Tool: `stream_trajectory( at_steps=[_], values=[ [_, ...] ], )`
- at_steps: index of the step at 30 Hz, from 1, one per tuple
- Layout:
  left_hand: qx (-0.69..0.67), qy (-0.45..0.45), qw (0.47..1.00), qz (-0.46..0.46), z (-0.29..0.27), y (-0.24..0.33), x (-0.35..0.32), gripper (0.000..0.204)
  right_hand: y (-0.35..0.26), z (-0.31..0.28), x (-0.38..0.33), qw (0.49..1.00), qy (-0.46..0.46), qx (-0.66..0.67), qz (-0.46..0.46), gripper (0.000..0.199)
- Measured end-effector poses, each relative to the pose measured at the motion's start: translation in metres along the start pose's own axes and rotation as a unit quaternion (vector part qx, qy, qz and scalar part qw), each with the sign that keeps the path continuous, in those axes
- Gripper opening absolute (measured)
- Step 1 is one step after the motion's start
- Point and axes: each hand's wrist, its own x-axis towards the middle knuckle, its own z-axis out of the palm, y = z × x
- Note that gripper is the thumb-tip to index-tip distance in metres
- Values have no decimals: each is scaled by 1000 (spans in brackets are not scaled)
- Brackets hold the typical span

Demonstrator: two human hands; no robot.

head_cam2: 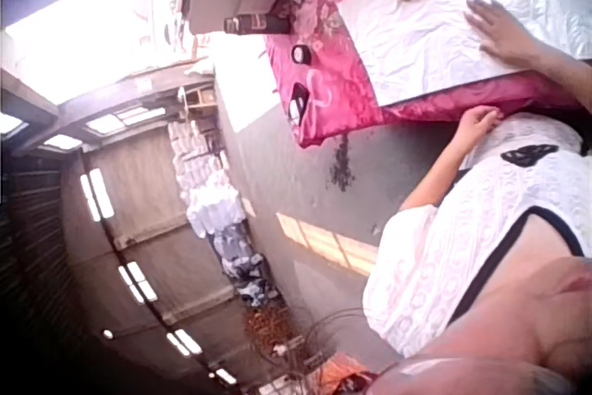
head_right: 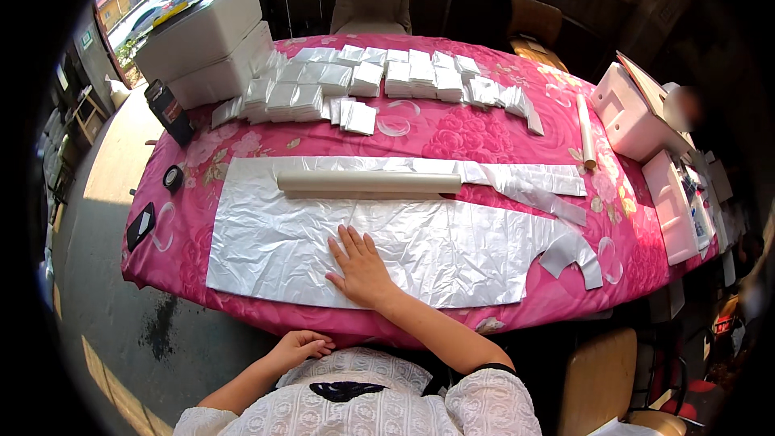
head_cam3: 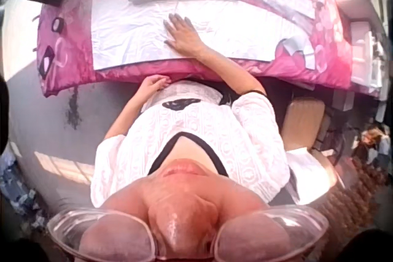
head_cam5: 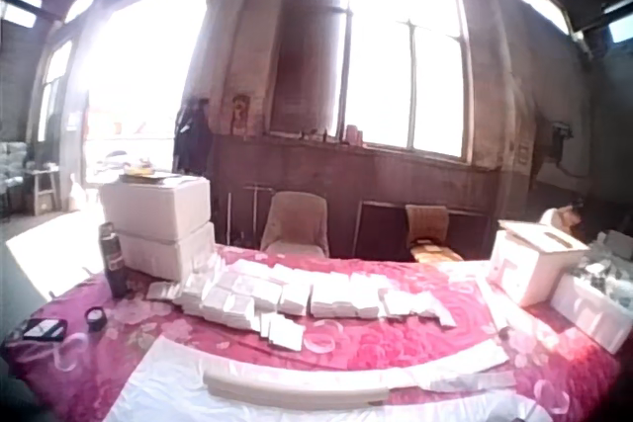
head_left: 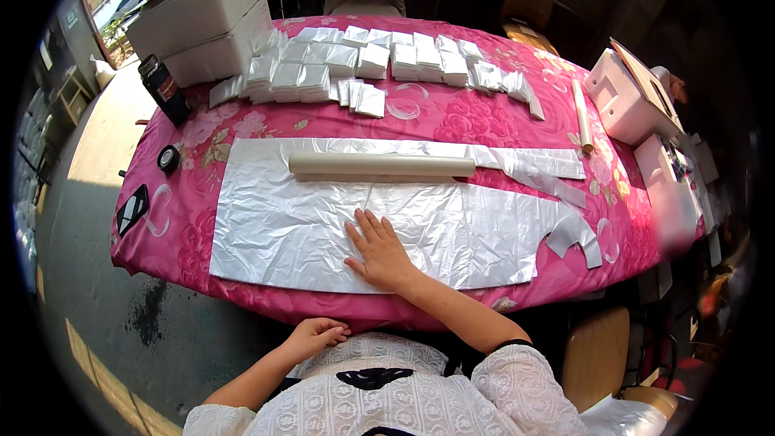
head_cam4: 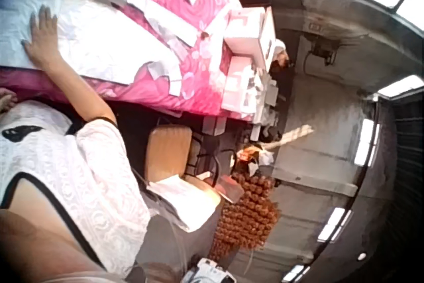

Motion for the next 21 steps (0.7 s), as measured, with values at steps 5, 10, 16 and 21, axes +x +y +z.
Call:
stream_trajectory(
  at_steps=[5,10,16,21],
  values=[
    [-106,-2,994,0,10,5,14,35,-19,9,-26,1000,6,2,-4,69],
    [-209,2,978,-12,17,-1,21,45,-45,16,-48,1000,-11,15,-5,74],
    [-208,-12,978,26,10,-18,24,36,-59,9,-53,997,-82,4,5,79],
    [-211,-39,975,58,-2,-41,46,27,-64,23,-63,998,-55,22,-6,82]
  ],
)
